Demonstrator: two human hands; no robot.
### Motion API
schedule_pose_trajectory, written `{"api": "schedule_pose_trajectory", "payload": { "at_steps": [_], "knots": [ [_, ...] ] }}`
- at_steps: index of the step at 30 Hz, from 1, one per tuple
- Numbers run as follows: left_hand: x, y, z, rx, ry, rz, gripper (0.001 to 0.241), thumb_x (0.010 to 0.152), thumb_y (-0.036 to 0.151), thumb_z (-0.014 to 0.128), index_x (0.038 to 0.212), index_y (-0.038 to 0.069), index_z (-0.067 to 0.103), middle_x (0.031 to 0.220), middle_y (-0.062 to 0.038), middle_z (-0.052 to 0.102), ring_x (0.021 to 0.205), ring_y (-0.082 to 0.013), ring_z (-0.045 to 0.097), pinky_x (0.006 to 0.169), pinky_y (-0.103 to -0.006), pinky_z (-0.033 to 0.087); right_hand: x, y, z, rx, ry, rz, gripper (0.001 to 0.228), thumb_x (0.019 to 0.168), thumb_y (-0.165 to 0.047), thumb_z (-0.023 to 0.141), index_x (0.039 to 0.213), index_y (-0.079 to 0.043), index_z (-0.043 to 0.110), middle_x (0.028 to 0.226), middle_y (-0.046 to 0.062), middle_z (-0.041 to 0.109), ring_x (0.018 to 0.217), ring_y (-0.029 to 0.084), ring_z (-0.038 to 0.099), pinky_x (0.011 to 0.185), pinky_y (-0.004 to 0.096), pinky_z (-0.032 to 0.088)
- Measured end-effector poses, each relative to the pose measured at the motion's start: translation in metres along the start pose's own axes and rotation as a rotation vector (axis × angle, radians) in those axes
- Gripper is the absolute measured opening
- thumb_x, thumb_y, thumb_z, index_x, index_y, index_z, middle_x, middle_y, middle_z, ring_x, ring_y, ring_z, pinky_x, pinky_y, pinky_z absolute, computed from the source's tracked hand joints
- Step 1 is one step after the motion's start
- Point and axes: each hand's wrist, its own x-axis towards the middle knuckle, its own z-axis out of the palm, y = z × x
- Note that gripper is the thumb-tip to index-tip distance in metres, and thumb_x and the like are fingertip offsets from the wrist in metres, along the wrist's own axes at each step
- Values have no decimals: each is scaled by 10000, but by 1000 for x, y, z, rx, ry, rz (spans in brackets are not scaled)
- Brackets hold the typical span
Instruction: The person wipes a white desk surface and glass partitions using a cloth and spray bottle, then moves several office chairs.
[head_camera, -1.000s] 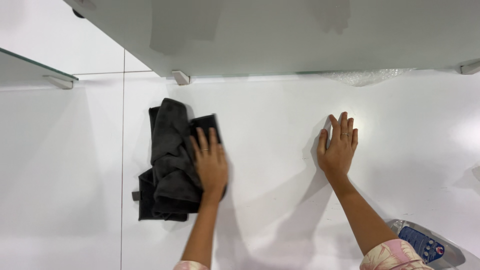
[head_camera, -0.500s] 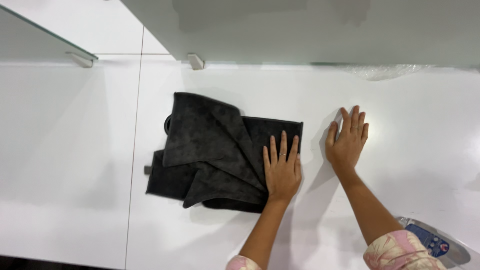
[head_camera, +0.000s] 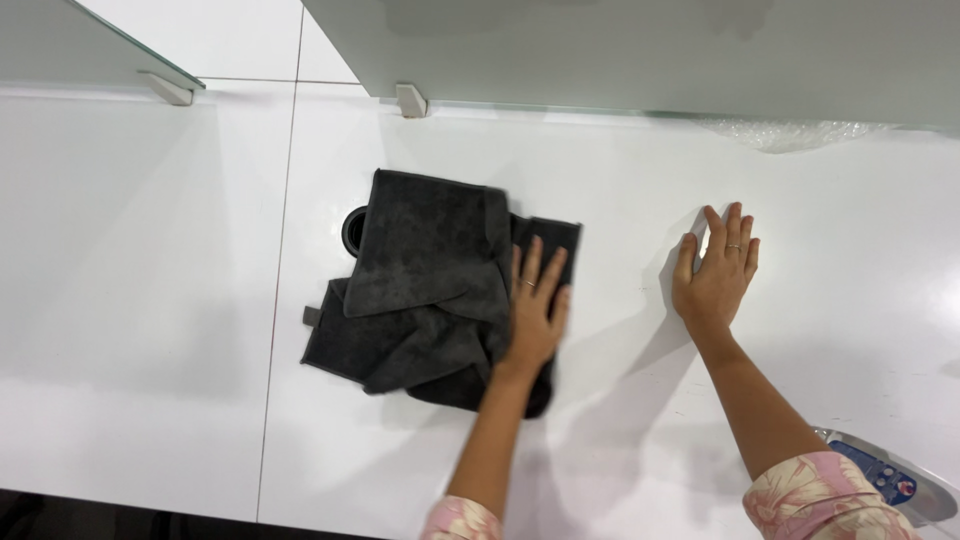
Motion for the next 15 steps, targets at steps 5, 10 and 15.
{"api": "schedule_pose_trajectory", "payload": {
  "at_steps": [5,10,15],
  "knots": [
    [5,-62,-43,-199,-54,-47,523,1069,239,536,1579,205,425,1621,-207,395,1498,-442,381,1242,-502,291,-2,-2,-1,4,4,-10,453,1095,-266,462,1504,-75,504,1657,245,331,1569,397,212,1272,526,106],
    [-13,-110,-89,85,-95,-115,520,1085,341,432,1588,226,373,1590,-248,406,1487,-453,326,1216,-542,242,-2,-3,-3,12,9,-26,450,1100,-259,462,1504,-65,502,1662,242,333,1568,400,214,1273,526,108],
    [-39,-104,-98,174,-124,-207,548,1105,412,328,1626,247,286,1587,-274,387,1499,-466,292,1223,-546,237,-2,-1,-3,14,-8,-15,454,1097,-247,469,1509,-58,497,1665,246,317,1570,398,199,1271,526,97]
  ]
}}
